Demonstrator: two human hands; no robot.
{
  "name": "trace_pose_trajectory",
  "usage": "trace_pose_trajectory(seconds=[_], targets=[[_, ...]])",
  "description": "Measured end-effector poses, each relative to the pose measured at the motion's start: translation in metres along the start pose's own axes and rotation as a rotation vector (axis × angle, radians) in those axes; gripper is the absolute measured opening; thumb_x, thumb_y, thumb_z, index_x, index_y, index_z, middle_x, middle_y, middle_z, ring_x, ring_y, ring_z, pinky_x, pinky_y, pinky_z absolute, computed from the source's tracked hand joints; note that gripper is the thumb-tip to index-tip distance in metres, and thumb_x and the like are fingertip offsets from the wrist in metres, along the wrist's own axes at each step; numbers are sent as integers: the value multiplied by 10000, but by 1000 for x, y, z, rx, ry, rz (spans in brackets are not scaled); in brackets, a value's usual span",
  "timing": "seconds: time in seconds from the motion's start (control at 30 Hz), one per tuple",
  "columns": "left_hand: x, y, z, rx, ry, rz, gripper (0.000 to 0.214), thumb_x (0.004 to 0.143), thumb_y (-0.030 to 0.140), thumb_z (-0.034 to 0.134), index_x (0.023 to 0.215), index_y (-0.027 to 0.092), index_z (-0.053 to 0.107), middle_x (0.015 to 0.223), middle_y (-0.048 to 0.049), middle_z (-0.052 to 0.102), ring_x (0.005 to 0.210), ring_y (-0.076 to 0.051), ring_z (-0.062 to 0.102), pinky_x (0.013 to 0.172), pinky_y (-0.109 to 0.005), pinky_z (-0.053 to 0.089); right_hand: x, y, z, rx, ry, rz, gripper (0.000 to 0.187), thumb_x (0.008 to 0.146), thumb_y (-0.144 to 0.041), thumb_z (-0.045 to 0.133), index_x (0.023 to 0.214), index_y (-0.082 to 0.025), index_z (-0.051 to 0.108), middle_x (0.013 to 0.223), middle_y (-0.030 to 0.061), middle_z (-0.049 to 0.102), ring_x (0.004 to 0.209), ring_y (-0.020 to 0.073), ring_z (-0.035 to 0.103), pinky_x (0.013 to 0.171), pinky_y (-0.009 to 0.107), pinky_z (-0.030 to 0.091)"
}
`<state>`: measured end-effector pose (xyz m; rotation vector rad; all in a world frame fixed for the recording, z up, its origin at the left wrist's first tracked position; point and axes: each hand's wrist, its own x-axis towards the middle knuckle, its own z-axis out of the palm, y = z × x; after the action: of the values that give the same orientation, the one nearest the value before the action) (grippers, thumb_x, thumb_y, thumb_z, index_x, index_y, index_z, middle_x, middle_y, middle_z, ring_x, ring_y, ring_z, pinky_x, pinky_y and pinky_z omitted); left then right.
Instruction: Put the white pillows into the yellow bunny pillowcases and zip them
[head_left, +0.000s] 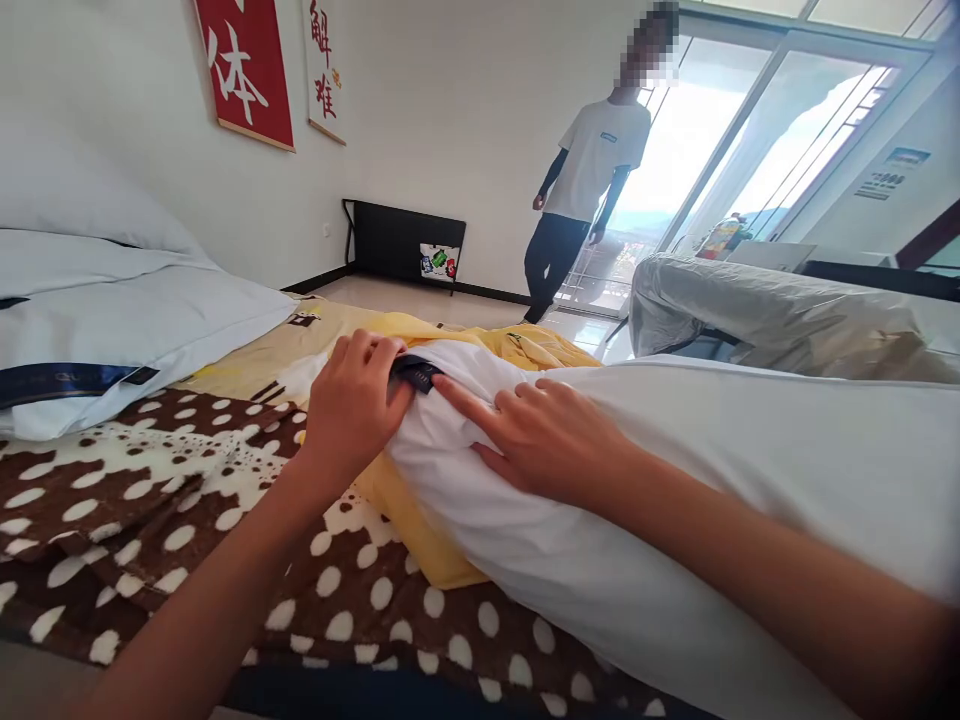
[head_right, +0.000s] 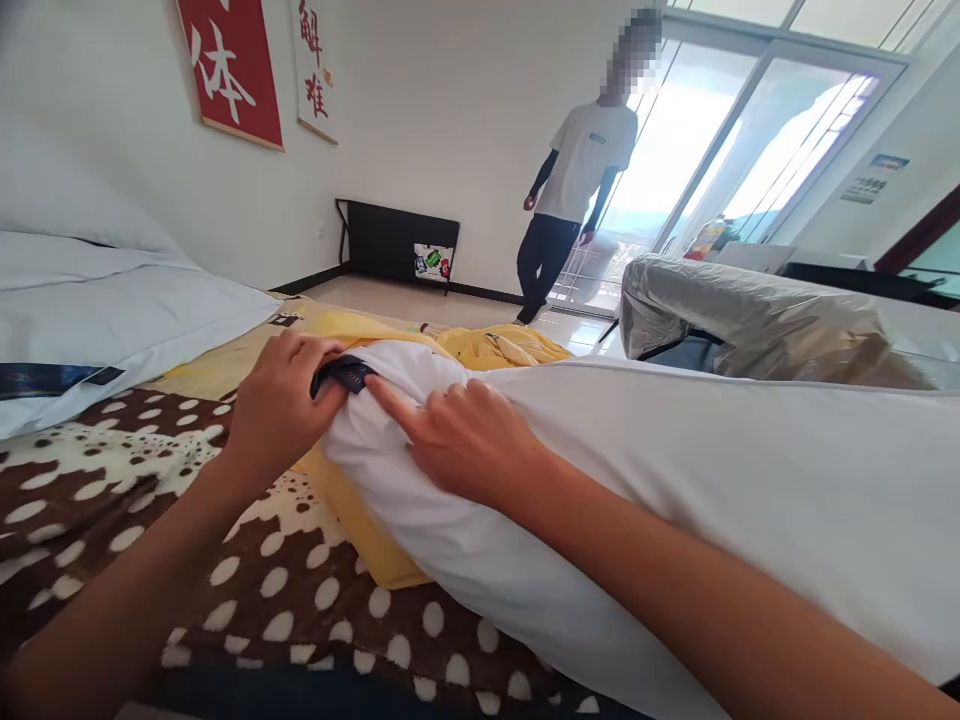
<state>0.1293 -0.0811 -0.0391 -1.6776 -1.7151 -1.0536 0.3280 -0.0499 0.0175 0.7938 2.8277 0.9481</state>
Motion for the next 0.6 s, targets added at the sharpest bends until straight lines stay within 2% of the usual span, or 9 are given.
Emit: trace_pose_trajectory(seconds=[0.1,0.23,0.3,0.4,0.5,0.57,0.6], targets=[[9,7,5,119,-185,-48,330,771,222,548,1092,145,577,1047,-119,579,1024,-298,537,816,-376,481,-3,-1,-2,29,-17,-11,595,927,-341,426,1487,-247,246,785,72,687,628,186,598,544,291,268],[10,12,8,161,-334,-161,370,730,85,483,1090,129,557,1029,-133,589,1001,-296,564,779,-359,479,1,-5,0,56,-51,-39,545,928,-340,424,1457,-262,318,757,61,686,610,184,596,558,284,285],[9,6,11,55,-334,-197,382,692,47,466,1052,137,557,1003,-119,605,944,-272,583,763,-340,468,4,-5,0,74,-67,-41,555,926,-359,437,1460,-262,319,761,62,685,622,190,604,577,282,304],[8,-9,15,-267,-283,-201,278,671,119,510,938,168,571,870,-52,617,786,-203,578,702,-291,445,5,1,-2,170,-69,-19,646,915,-476,448,1492,-266,246,817,68,690,696,226,630,620,290,346],[6,-23,13,-559,-297,-210,242,684,183,482,902,179,588,749,1,590,665,-149,533,610,-248,418,8,10,-4,316,-35,195,775,896,-658,331,1518,-235,149,837,82,691,779,275,643,666,321,393],[6,-28,10,-638,-332,-203,286,706,184,435,925,180,619,740,8,600,670,-142,543,614,-242,426,13,13,-6,361,-54,307,817,867,-726,280,1508,-224,211,887,113,695,858,310,645,704,355,417],[7,-29,9,-634,-324,-199,298,727,187,417,930,182,636,745,8,613,686,-145,557,636,-246,437,17,13,-7,367,-85,309,821,852,-737,302,1492,-224,270,925,129,695,897,326,642,724,370,424]])
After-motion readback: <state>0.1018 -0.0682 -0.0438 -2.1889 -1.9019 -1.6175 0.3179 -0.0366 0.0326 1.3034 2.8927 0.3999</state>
